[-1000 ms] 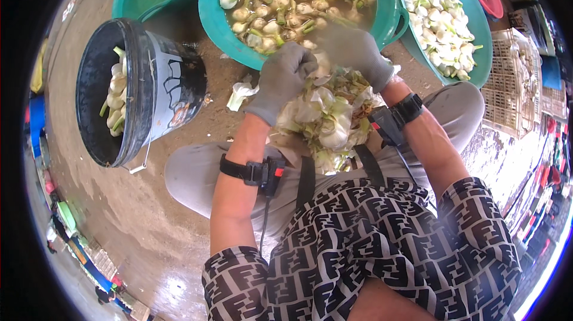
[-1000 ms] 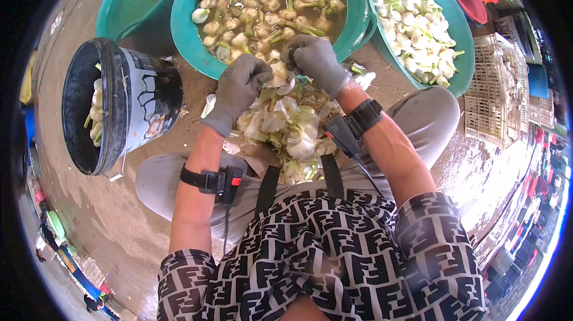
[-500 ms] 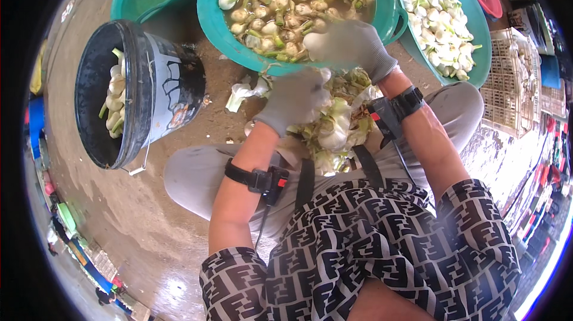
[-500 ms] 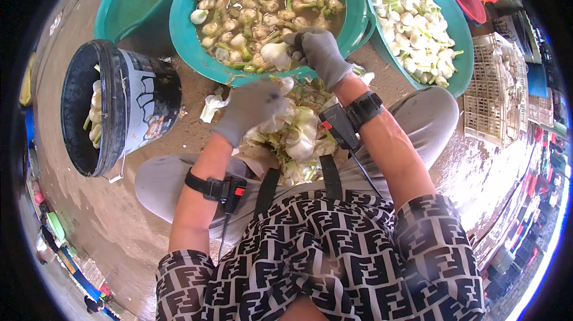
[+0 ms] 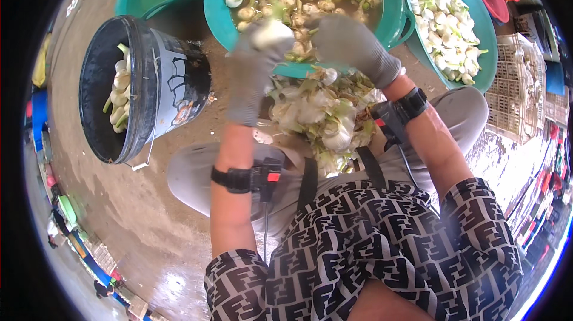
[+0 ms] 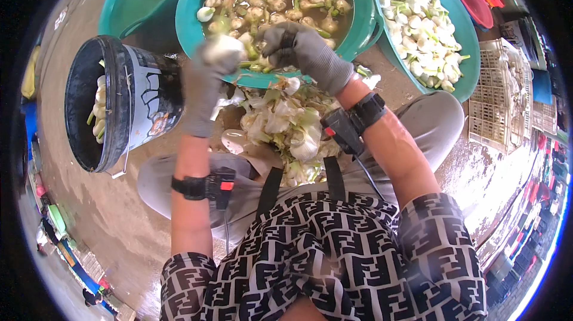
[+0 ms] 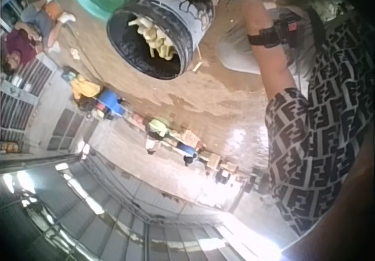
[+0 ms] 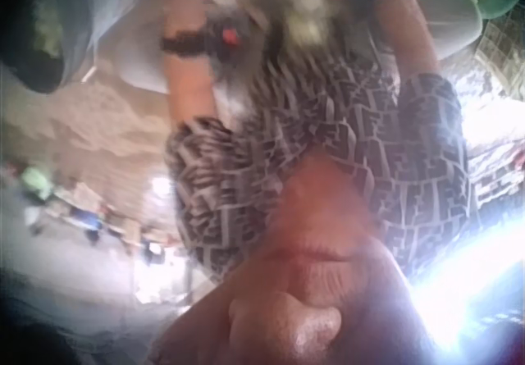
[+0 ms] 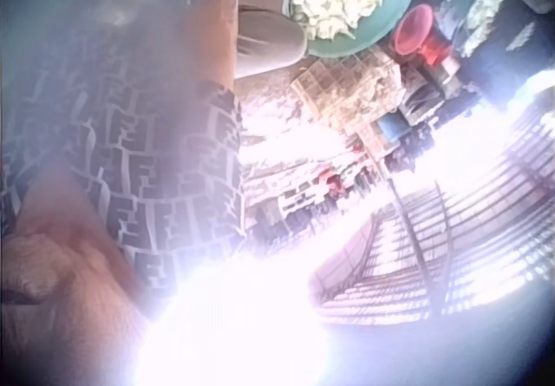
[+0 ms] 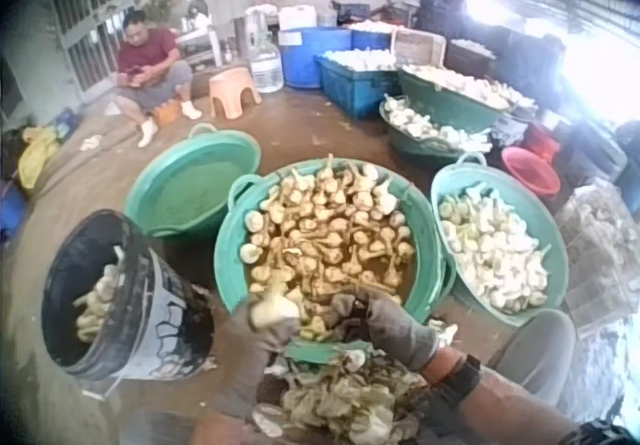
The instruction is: Cleaning and peeling vegetables (possibly Chinese cabbage hearts) in a large bowl of water.
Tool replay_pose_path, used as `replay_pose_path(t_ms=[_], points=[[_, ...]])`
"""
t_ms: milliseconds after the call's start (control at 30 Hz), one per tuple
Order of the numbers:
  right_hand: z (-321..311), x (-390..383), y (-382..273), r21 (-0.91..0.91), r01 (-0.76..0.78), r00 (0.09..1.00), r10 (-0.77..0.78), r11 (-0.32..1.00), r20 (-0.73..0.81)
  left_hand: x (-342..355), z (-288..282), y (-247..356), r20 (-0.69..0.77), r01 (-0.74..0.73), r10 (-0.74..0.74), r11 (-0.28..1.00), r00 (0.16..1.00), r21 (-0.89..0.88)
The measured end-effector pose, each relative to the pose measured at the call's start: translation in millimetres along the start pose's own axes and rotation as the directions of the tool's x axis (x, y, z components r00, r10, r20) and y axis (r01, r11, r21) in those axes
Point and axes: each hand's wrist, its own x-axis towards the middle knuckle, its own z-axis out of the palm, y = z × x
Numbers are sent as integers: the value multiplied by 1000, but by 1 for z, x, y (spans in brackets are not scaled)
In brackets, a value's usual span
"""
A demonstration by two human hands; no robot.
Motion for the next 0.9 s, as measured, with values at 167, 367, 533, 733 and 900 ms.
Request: replay_pose_path(t_ms=[167,367,533,733,900], points=[[-25,36,33,-209,-44,994,22,977,-106,41,-105,33,18,33,-126,113,992,-993],[19,84,46,-927,109,993,-9,358,114,32,-102,3,53,71,-96,195,994,-978],[18,118,102,-937,-260,960,168,234,-224,28,-70,20,181,254,-201,441,963,-861],[-67,128,127,-957,-115,992,-16,267,-123,34,-44,28,49,286,-292,868,955,-407],[-42,87,88,-821,95,991,-127,563,27,15,-20,0,139,-18,-2,990,990,141]])
